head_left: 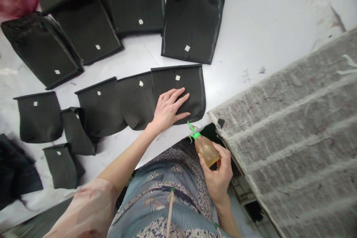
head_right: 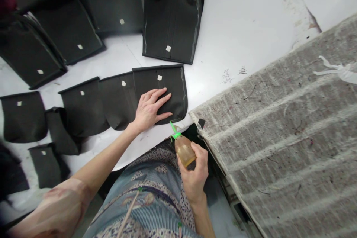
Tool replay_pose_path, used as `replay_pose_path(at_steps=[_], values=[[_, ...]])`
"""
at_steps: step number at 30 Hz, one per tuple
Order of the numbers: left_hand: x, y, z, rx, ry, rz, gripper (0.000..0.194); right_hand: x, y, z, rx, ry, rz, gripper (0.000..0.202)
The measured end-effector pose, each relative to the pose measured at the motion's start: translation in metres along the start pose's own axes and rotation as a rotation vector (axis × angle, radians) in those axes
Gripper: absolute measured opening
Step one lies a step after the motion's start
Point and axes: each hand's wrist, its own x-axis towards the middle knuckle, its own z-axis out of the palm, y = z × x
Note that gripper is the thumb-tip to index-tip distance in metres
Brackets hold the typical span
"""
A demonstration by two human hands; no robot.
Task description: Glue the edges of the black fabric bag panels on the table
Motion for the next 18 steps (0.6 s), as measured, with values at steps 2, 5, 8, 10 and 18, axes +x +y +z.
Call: replay_pose_path(at_steps=[2, 5, 8, 10, 18], values=[[0.0, -0.001, 0.001, -0.005, 0.005, -0.012, 0.062, -0.001, 0.0, 0.002, 0.001, 0.015, 0.012, 0.051], [-0.001, -0.002, 0.003, -0.019, 0.019, -0.021, 0.061, -0.003, -0.001, 0.006, 0.012, 0.01, 0.011, 0.052], [-0.001, -0.002, 0.007, -0.045, 0.032, -0.007, 0.061, -0.007, -0.004, 0.011, 0.028, -0.014, -0.011, 0.052], [-0.001, -0.003, 0.009, -0.069, 0.045, -0.003, 0.061, -0.009, -0.006, 0.015, 0.025, -0.012, -0.024, 0.052], [0.0, -0.037, -0.02, -0.189, -0.125, 0.255, 0.05, -0.018, -0.015, 0.025, -0.028, 0.093, 0.036, 0.053]])
